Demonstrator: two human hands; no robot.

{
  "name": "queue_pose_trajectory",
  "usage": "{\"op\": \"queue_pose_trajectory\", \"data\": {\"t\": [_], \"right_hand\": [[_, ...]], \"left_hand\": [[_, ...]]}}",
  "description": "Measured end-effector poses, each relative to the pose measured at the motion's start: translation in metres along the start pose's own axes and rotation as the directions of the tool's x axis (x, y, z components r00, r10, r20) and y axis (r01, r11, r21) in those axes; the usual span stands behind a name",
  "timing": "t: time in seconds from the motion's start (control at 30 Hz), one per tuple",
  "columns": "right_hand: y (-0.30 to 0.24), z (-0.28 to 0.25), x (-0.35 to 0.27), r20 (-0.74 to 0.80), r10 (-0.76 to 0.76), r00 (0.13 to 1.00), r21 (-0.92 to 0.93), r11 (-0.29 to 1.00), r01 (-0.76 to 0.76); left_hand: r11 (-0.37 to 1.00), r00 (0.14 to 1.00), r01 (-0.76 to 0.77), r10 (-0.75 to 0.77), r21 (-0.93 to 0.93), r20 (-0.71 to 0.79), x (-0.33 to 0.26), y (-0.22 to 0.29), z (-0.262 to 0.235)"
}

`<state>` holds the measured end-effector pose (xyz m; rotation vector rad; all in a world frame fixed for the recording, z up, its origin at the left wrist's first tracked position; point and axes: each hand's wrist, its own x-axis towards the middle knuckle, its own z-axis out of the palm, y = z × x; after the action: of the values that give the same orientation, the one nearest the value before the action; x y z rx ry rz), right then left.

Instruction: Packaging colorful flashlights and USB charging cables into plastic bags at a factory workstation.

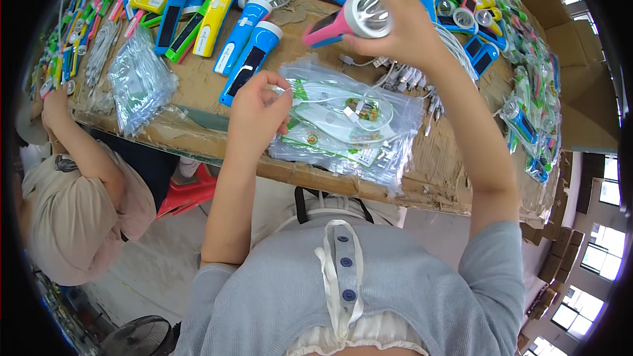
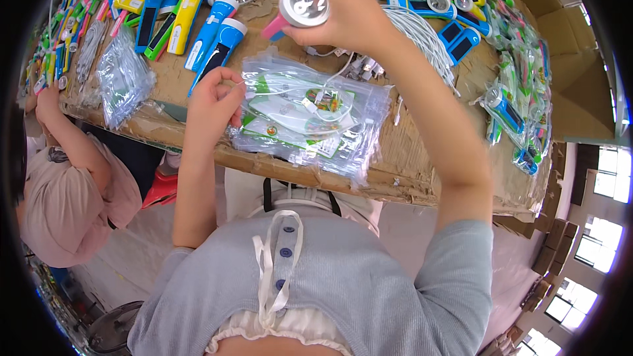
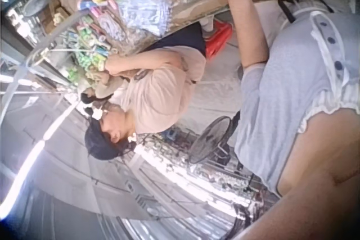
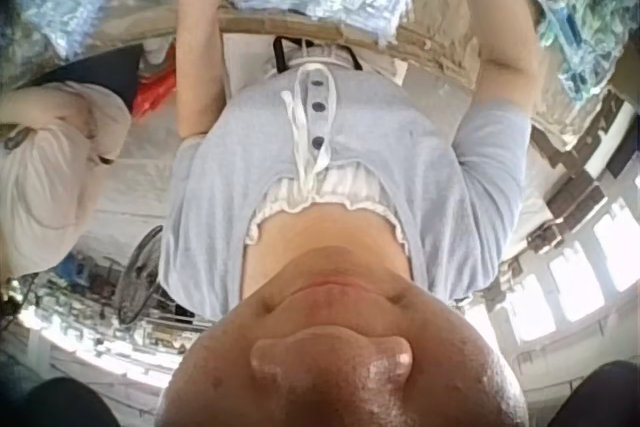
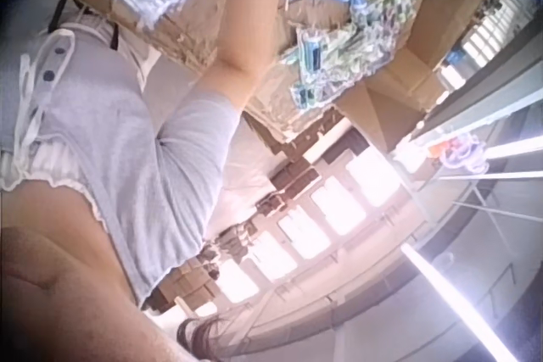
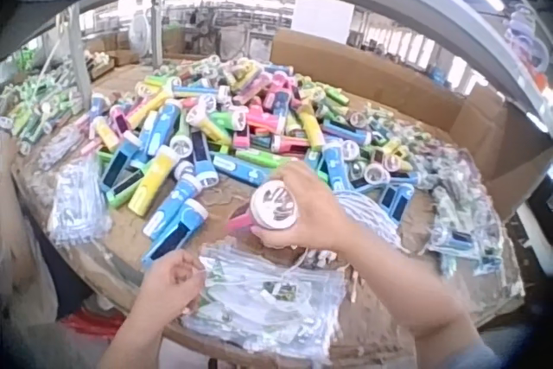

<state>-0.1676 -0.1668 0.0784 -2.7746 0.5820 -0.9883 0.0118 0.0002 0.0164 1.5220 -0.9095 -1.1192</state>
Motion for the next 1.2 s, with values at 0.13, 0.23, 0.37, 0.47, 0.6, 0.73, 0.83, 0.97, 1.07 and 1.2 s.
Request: {"op": "queue_pose_trajectory", "data": {"t": [0.13,0.23,0.37,0.47,0.6,0.73,0.83,0.97,1.07,1.2], "right_hand": [[-0.059,-0.019,-0.010,-0.286,0.411,0.866,0.725,0.684,-0.086],[-0.092,-0.014,-0.046,-0.385,0.427,0.818,0.688,0.723,-0.054],[-0.105,0.024,-0.074,-0.087,0.087,0.992,0.122,0.990,-0.076],[-0.092,0.027,-0.089,0.047,0.053,0.997,0.016,0.998,-0.054],[-0.094,0.004,-0.091,0.156,0.086,0.984,-0.123,0.990,-0.067],[-0.087,-0.003,-0.091,0.235,0.076,0.969,-0.172,0.984,-0.036],[-0.082,-0.003,-0.096,0.236,-0.079,0.969,-0.371,0.914,0.165],[-0.073,-0.007,-0.102,0.367,0.117,0.923,-0.321,0.947,0.008],[-0.072,-0.001,-0.106,0.219,0.219,0.951,-0.171,0.968,-0.184],[-0.112,-0.041,-0.093,-0.143,0.224,0.964,0.605,0.790,-0.094]], "left_hand": [[1.000,0.999,0.025,-0.025,-0.009,0.047,0.005,0.000,0.003],[1.000,0.997,0.012,-0.011,-0.011,0.075,0.006,0.004,0.011],[0.988,0.986,-0.096,0.111,-0.117,0.123,0.007,-0.005,0.017],[0.999,0.983,-0.025,0.029,-0.024,0.181,0.001,0.012,0.019],[0.991,0.994,-0.087,0.080,0.100,0.072,0.001,0.026,0.021],[0.963,0.978,-0.209,0.203,0.168,0.051,0.001,0.032,0.026],[0.888,0.944,-0.315,0.329,0.337,0.015,-0.007,0.042,0.032],[0.837,0.929,-0.364,0.360,0.408,0.092,-0.016,0.056,0.044],[0.913,0.970,-0.222,0.171,0.342,0.173,-0.009,0.059,0.043],[0.536,0.915,-0.342,0.376,0.772,0.144,-0.006,0.046,0.038]]}}
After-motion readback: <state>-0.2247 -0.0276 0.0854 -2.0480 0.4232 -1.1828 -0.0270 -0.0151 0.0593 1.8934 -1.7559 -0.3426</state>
